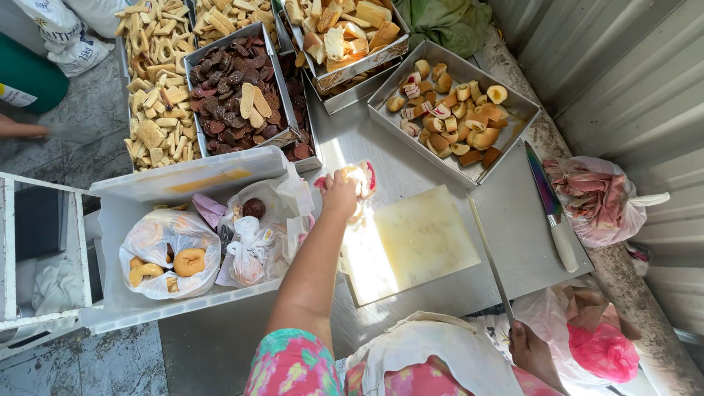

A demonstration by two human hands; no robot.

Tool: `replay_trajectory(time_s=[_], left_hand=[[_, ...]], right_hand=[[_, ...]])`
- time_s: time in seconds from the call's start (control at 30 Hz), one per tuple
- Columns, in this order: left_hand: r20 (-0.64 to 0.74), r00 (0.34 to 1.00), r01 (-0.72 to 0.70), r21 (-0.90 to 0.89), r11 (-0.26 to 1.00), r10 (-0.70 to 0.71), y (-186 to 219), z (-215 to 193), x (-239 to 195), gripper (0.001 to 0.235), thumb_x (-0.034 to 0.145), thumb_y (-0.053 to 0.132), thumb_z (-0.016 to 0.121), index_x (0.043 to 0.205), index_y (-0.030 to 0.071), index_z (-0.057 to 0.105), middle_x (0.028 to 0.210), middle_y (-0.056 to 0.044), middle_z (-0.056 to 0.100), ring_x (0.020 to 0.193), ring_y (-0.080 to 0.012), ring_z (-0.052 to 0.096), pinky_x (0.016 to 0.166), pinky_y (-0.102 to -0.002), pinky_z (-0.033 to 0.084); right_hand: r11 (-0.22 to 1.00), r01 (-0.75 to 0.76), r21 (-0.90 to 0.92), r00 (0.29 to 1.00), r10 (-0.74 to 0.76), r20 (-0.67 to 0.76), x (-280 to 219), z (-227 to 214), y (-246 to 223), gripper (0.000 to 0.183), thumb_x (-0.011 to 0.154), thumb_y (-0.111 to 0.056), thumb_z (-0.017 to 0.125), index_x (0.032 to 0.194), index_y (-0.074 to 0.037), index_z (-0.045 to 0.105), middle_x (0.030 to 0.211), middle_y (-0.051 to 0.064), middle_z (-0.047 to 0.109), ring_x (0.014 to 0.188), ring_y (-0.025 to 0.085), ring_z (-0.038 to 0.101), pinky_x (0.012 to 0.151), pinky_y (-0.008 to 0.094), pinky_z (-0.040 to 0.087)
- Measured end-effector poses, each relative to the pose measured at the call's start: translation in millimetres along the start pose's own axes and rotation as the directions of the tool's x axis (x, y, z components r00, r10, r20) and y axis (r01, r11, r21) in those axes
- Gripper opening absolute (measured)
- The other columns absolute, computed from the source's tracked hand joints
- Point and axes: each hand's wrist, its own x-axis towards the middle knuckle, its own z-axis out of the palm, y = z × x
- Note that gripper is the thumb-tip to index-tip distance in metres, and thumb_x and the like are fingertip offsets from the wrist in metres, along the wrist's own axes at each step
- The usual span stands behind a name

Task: The person retrieves a tray and places it on a metal table, then takes a loaf of bread from a plastic bag and cuts it into small pieces using a knife on a cutting board. The cut pieces are placed into the tray.

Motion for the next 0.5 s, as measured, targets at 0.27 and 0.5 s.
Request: replay_trajectory(time_s=[0.27,0.5], left_hand=[[0.020,0.985,-0.174,0.237,0.956,0.174,-6,45,25,0.029,0.096,0.020,0.058,0.121,0.010,0.070,0.142,-0.012,0.054,0.131,-0.0316,0.051,0.107,-0.048,0.043],[0.217,0.967,-0.221,0.473,0.853,0.131,31,40,34,0.046,0.095,0.024,0.058,0.139,0.010,0.059,0.143,-0.017,0.048,0.124,-0.0392,0.050,0.084,-0.057,0.052]], right_hand=[[0.995,-0.045,-0.092,0.998,0.048,0.027,-2,4,2,0.058,0.104,-0.052,0.037,0.089,-0.004,0.065,0.059,0.012,0.063,0.058,0.026,0.067,0.065,0.040,0.054],[0.993,-0.090,-0.071,0.996,0.091,0.009,-10,-4,7,0.055,0.103,-0.052,0.038,0.090,-0.005,0.065,0.058,0.013,0.063,0.058,0.027,0.067,0.065,0.041,0.055]])
